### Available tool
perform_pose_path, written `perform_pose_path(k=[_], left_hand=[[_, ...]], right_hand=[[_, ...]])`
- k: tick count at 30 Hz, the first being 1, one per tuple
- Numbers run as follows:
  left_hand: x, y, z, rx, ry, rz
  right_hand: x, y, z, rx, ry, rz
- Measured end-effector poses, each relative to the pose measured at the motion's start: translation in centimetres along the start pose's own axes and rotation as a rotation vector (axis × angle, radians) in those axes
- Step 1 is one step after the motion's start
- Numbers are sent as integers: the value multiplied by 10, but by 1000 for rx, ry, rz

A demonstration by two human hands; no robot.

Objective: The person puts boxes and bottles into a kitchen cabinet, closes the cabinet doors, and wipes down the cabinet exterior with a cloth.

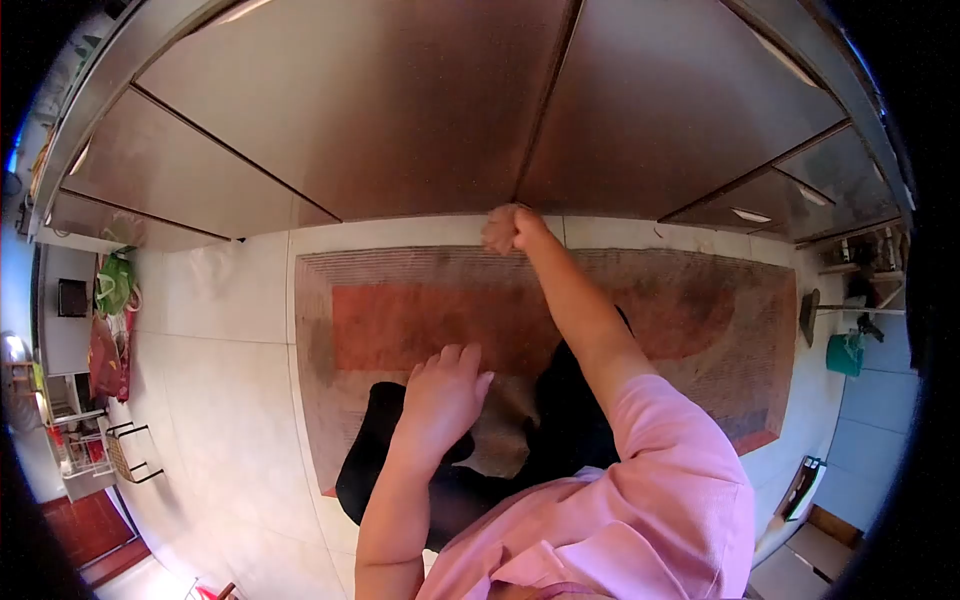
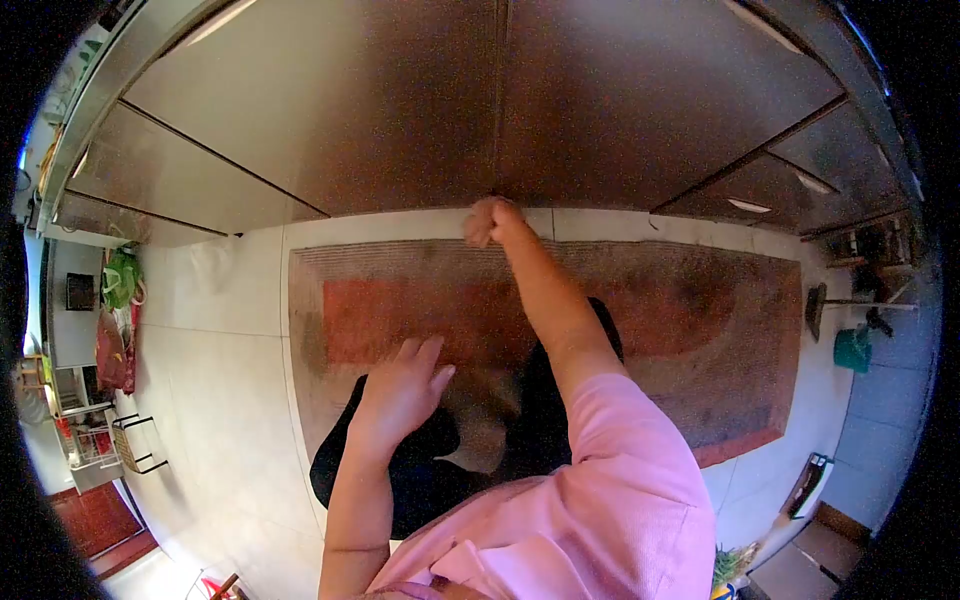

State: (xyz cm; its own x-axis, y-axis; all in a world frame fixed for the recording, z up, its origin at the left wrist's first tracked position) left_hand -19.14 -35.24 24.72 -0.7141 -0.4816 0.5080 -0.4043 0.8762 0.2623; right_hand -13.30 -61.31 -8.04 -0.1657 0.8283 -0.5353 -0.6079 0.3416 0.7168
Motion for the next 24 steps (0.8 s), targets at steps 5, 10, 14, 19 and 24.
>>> perform_pose_path(k=[5, 10, 14, 19, 24], left_hand=[[4, -6, 2, 35, 62, 65], [0, -16, 20, -38, 17, 70], [4, -23, 43, -201, 36, 53], [12, -34, 66, -333, 81, -11], [-5, -55, 56, 291, 660, -148]], right_hand=[[15, 83, 134, -354, 584, -84], [50, 164, 186, -577, 513, 91], [60, 197, 195, -502, 459, 189], [73, 196, 165, -465, 604, 380], [13, 249, 169, -375, 751, 210]])
Point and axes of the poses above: each hand's wrist, its own y-axis away from the middle knuckle, its own z-axis out of the palm, x = y × z, the point moved 8 cm from there along -y, towards the middle knuckle, and after that the axes turned 6 degrees about y, right-handed, at the moved point
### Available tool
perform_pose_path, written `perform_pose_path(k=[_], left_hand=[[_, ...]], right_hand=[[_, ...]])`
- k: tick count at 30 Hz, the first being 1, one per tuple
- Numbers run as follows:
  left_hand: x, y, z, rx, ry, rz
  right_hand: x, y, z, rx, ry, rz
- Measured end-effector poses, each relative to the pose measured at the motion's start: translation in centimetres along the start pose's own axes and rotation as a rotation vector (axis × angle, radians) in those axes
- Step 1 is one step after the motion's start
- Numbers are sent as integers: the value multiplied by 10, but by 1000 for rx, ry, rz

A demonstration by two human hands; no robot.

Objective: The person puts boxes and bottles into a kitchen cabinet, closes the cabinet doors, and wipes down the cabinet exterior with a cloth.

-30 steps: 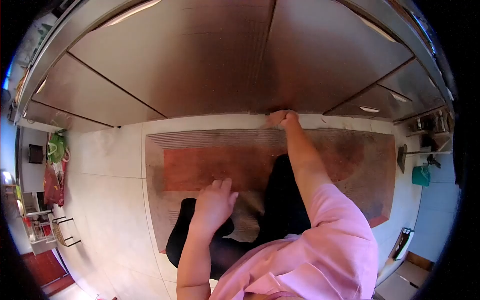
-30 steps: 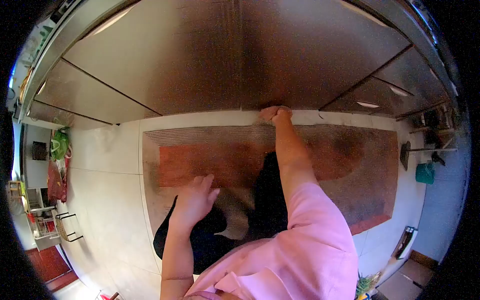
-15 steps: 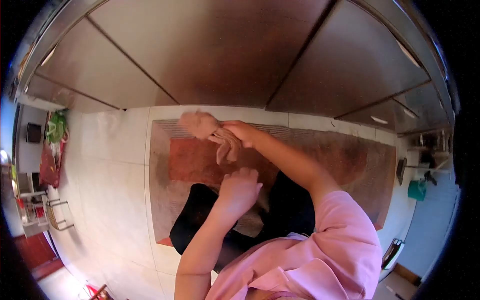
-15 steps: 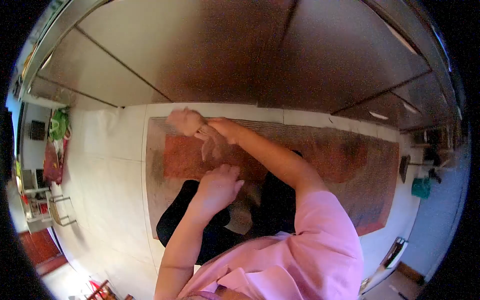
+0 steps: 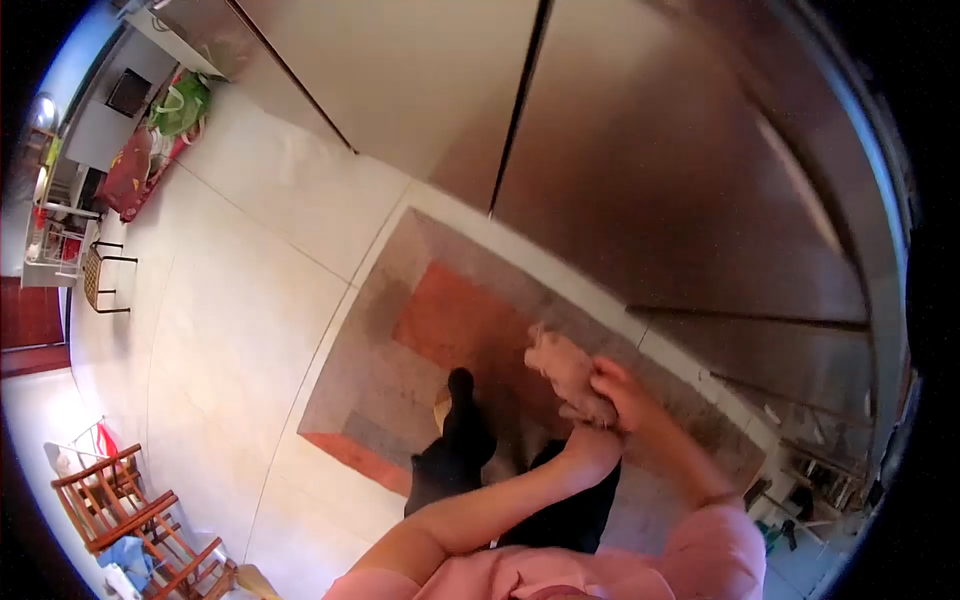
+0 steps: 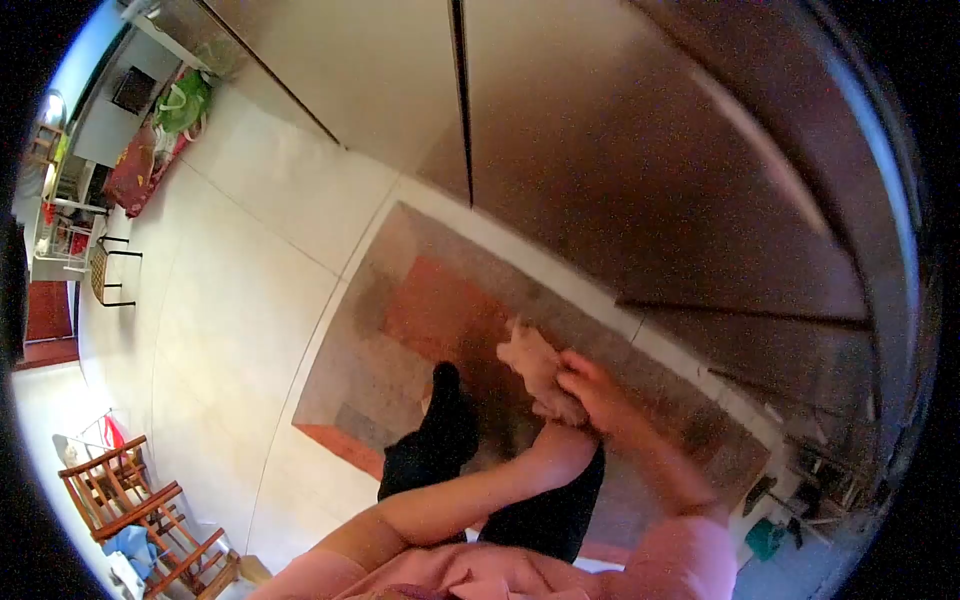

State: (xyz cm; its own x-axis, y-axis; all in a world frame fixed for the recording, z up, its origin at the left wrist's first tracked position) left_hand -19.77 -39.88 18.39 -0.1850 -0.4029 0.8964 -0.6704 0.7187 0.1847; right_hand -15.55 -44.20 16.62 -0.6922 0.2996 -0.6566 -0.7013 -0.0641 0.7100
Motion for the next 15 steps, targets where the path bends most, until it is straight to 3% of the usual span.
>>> perform_pose_path(k=[1, 4, 6, 9, 10, 12, 13, 15], left_hand=[[-3, -3, -2, 49, 326, -81], [3, 1, -21, 59, 328, 33], [-18, 7, -2, -107, 436, -81], [-19, 35, 33, -337, 354, 152], [-53, 57, 67, -462, 186, 92], [-61, 86, 65, -556, -11, -89], [-45, 92, 34, -538, -45, -205], [-25, 105, -12, -320, -26, -249]], right_hand=[[-8, 20, -1, 102, -74, 34], [-20, 65, -12, 209, 185, -27], [-18, 96, -5, 253, 188, -28], [1, 154, 1, 296, 151, 2], [11, 171, 4, 259, 117, 39], [32, 212, -10, 341, 161, 74], [42, 231, -17, 408, 190, 103], [56, 275, -32, 482, 253, 123]])
Point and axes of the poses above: each hand's wrist, its own y-axis away from the middle knuckle, its own z-axis out of the palm, x = y × z, the point moved 8 cm from there along -y, towards the middle knuckle, and after that the axes turned 6 degrees about y, right-handed, at the moved point
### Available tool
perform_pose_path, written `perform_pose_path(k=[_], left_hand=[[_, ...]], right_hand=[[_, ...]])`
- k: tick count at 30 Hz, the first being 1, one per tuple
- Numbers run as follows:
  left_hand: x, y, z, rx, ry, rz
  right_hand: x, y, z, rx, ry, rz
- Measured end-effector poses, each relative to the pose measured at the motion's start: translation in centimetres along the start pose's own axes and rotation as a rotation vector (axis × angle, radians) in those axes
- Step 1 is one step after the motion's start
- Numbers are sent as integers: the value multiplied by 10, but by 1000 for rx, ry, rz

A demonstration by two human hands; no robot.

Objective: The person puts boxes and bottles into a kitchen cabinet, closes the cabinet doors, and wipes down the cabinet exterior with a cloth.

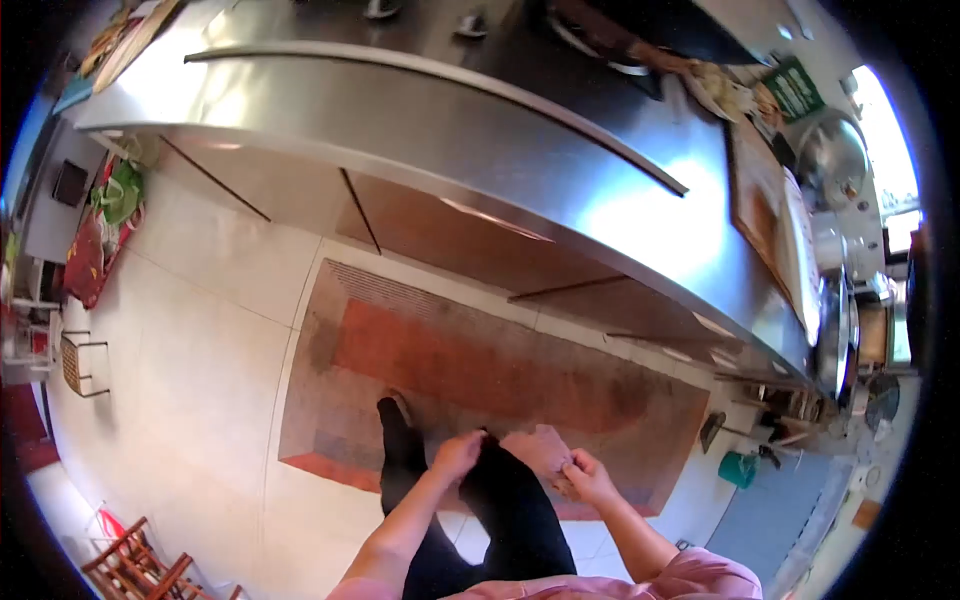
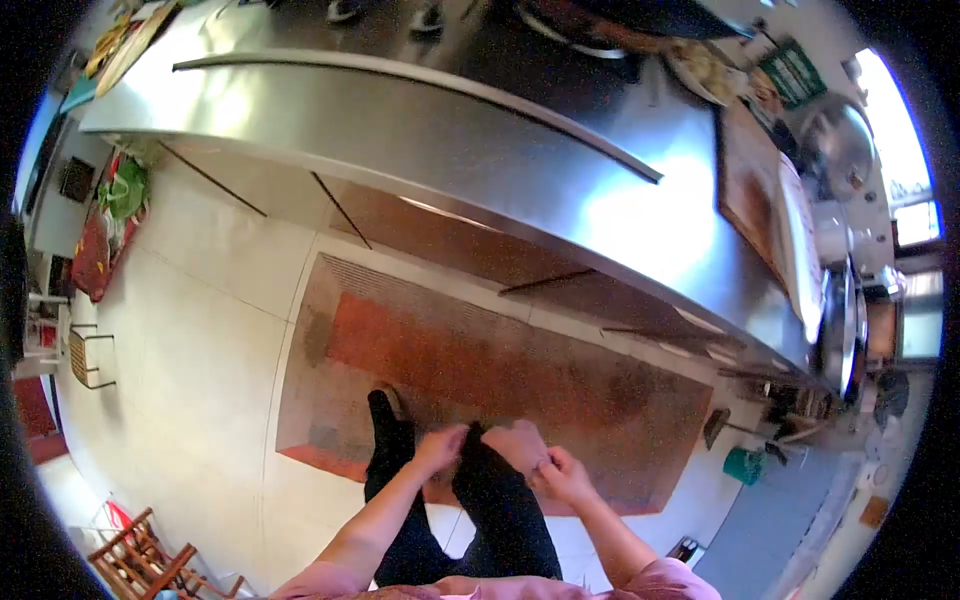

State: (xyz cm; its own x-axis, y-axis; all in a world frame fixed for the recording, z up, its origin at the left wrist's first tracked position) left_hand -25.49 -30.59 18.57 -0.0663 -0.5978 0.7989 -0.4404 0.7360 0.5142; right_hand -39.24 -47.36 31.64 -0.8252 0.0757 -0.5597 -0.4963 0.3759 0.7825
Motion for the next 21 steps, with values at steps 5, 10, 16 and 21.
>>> perform_pose_path(k=[5, 10, 16, 21], left_hand=[[-26, 108, -95, 470, 308, -239], [-64, 243, -130, 546, -59, -459], [-90, 314, -106, 259, -215, -556], [58, 240, -106, 512, 413, -235]], right_hand=[[88, 65, -62, 252, -31, 64], [146, 110, -93, 359, -46, 26], [100, 172, -120, 340, -102, 67], [22, 182, -142, 464, -35, -227]])
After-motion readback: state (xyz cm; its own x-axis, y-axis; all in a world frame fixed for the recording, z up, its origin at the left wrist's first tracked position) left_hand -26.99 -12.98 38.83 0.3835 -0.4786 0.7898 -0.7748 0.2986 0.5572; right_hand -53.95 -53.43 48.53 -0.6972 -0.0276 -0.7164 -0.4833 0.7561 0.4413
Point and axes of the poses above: each hand's wrist, its own y-axis away from the middle knuckle, its own z-axis out of the palm, x = y × z, the point moved 8 cm from there along -y, towards the middle knuckle, and after that the axes turned 6 degrees about y, right-handed, at the moved point
